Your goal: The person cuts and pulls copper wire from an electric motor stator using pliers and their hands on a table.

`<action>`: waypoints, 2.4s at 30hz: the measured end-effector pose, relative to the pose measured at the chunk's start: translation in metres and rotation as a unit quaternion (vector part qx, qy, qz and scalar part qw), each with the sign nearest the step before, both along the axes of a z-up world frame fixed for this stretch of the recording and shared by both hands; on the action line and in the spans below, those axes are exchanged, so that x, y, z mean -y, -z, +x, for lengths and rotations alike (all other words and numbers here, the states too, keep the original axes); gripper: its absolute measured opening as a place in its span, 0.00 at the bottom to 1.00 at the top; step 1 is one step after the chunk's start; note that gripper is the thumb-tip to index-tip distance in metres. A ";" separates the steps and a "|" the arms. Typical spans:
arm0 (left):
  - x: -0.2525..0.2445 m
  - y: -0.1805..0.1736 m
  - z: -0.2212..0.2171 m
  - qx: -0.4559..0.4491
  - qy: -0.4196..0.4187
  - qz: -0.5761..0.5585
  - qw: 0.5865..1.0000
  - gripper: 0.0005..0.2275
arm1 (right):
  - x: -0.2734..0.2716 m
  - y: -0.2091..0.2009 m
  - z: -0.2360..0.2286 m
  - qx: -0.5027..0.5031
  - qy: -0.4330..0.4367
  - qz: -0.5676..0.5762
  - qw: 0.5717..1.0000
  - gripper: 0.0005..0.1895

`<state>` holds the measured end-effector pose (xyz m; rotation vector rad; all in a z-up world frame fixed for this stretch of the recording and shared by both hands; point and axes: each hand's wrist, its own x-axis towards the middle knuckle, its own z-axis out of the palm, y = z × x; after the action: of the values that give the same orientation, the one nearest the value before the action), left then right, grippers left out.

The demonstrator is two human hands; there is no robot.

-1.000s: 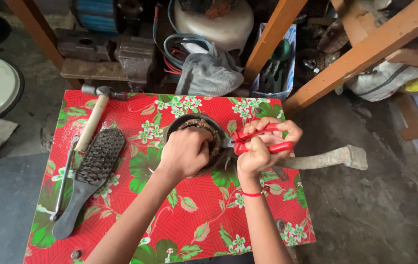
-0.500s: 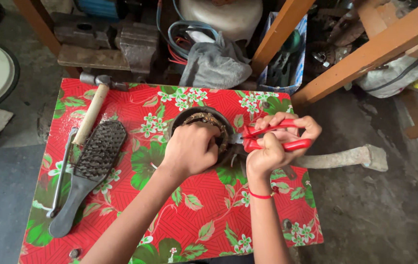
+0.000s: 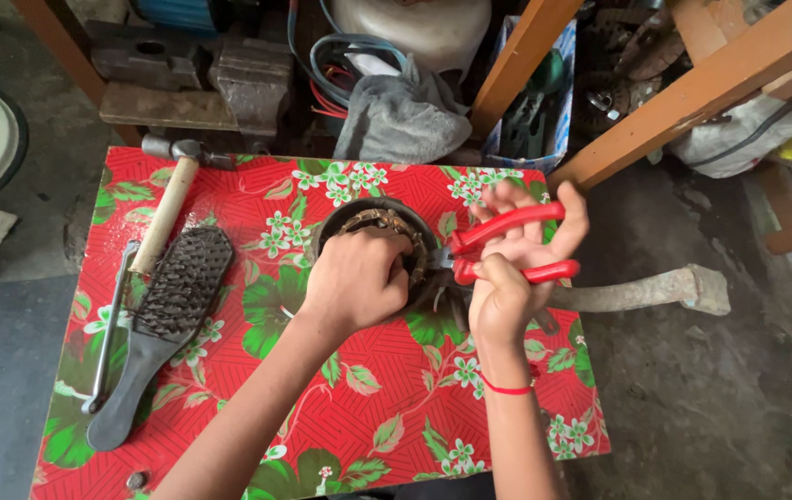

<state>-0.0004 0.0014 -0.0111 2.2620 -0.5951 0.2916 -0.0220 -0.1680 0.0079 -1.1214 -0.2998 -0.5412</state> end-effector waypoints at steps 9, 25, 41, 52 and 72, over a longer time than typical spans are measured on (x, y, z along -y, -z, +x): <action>0.000 0.001 0.001 0.006 0.005 0.001 1.000 0.10 | -0.023 0.007 0.003 0.111 0.152 0.009 0.982 0.29; 0.004 -0.012 -0.002 -0.015 0.002 -0.005 1.000 0.12 | -0.015 -0.002 0.018 0.078 0.176 0.104 0.976 0.28; 0.001 -0.014 -0.005 -0.024 -0.002 0.009 1.000 0.10 | 0.013 -0.003 0.009 -0.015 0.157 0.161 0.974 0.27; 0.001 -0.017 -0.007 -0.012 0.003 -0.012 1.000 0.11 | 0.004 -0.016 -0.008 -0.032 0.090 0.090 0.991 0.45; 0.001 -0.017 -0.007 -0.042 -0.008 0.012 0.999 0.11 | 0.007 -0.016 -0.006 -0.015 0.082 0.040 0.996 0.49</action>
<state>-0.0073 0.0007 0.0055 2.2914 -0.5406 0.1966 -0.0278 -0.1745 0.0242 -1.0813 -0.1601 -0.6745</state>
